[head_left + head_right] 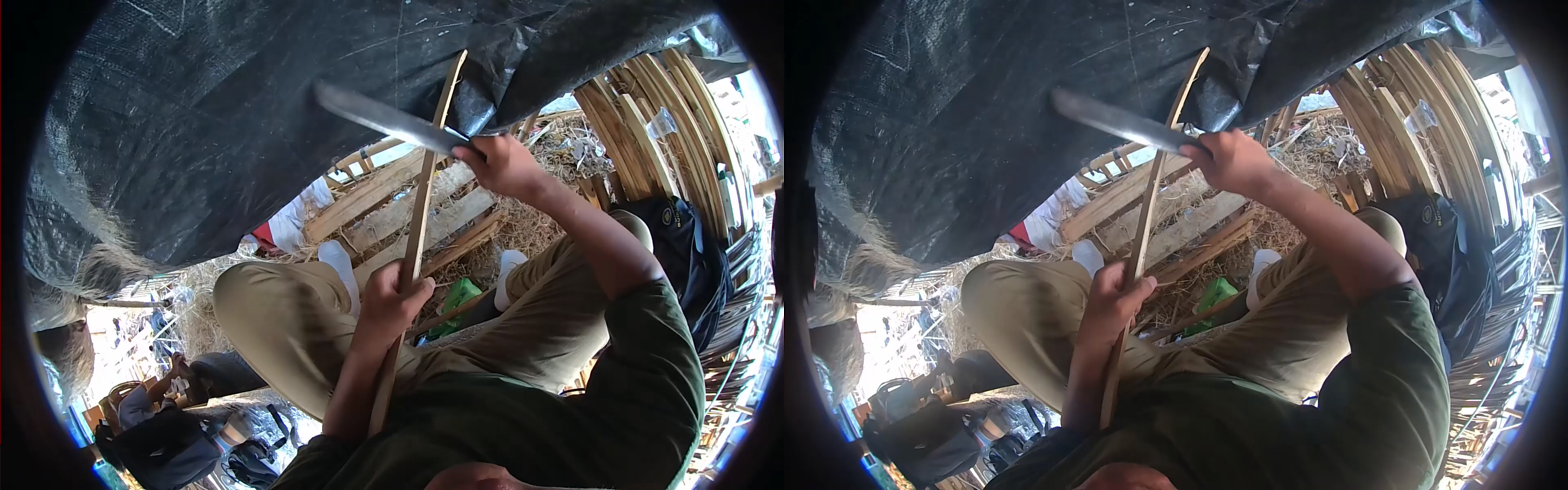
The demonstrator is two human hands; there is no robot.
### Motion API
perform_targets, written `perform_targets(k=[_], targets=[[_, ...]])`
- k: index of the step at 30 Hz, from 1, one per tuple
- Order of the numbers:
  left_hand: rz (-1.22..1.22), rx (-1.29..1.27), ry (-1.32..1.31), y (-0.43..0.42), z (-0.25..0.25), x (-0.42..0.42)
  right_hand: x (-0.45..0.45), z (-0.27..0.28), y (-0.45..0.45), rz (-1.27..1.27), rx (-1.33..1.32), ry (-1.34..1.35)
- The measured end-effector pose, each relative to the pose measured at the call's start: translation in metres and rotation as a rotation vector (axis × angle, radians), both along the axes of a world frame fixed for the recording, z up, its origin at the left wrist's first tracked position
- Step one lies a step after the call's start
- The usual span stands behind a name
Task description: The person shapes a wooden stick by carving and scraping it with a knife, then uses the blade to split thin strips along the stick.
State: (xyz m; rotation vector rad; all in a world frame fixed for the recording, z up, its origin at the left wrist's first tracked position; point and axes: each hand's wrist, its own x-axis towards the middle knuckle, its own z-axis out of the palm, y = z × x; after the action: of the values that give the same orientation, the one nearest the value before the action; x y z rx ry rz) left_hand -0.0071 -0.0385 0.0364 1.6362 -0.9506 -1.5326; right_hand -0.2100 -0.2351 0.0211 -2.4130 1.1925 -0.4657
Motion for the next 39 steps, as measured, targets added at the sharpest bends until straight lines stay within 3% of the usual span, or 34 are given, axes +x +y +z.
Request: perform_targets(k=[4,5,7,11,13,14,15,17,21,23,24,25,29,31,33,34,37,38,39], targets=[[-0.023,-0.066,-0.006,0.005,-0.007,0.0,0.01,0.001,0.03,0.032,0.178,-0.051],[-0.014,-0.059,-0.014,0.005,-0.006,0.0,0.012,-0.018,0.035,0.149,-0.205,-0.273],[-0.009,-0.025,-0.019,0.005,-0.003,0.0,0.004,-0.006,0.025,0.072,-0.032,0.003],[-0.015,-0.034,0.007,0.001,-0.003,0.0,0.0,0.008,-0.008,-0.074,0.084,-0.018],[-0.027,-0.056,0.011,0.0,-0.004,0.0,0.009,0.013,0.026,0.031,0.244,-0.038],[-0.029,-0.056,0.01,0.001,-0.004,-0.001,0.012,0.0,0.042,0.136,0.179,-0.064],[-0.035,-0.054,0.007,0.001,-0.004,-0.001,0.014,-0.007,0.051,0.17,-0.129,-0.14],[-0.03,-0.007,0.021,0.001,-0.003,0.0,0.011,0.005,0.036,0.134,0.106,-0.03],[0.008,0.022,0.071,-0.001,0.003,-0.002,0.0,0.001,0.006,-0.063,0.064,-0.019],[0.003,0.029,0.08,-0.002,-0.001,-0.002,0.015,0.012,0.041,0.001,0.361,-0.075],[-0.002,0.037,0.083,0.0,-0.003,-0.002,0.018,0.003,0.059,0.191,0.147,-0.192],[-0.004,0.024,0.079,-0.001,-0.003,-0.002,0.018,0.007,0.064,0.191,-0.011,-0.083],[-0.003,0.029,0.108,0.001,-0.004,0.001,0.006,0.005,0.02,-0.008,0.157,0.076],[0.023,0.061,0.14,0.0,-0.003,0.001,0.0,-0.011,0.008,-0.052,0.008,-0.028],[0.042,0.122,0.163,-0.003,0.001,-0.002,0.016,-0.008,0.034,-0.029,0.227,-0.085],[0.049,0.132,0.203,-0.002,0.0,-0.002,0.023,-0.012,0.051,0.065,0.005,-0.232],[0.121,0.177,0.329,0.004,-0.011,0.003,0.013,-0.008,0.036,0.097,0.091,-0.051],[0.189,0.184,0.387,0.003,-0.017,0.002,0.013,-0.011,0.027,0.061,0.002,-0.056],[0.263,0.187,0.448,0.002,-0.02,0.001,0.01,-0.009,0.016,-0.011,0.127,-0.027]])
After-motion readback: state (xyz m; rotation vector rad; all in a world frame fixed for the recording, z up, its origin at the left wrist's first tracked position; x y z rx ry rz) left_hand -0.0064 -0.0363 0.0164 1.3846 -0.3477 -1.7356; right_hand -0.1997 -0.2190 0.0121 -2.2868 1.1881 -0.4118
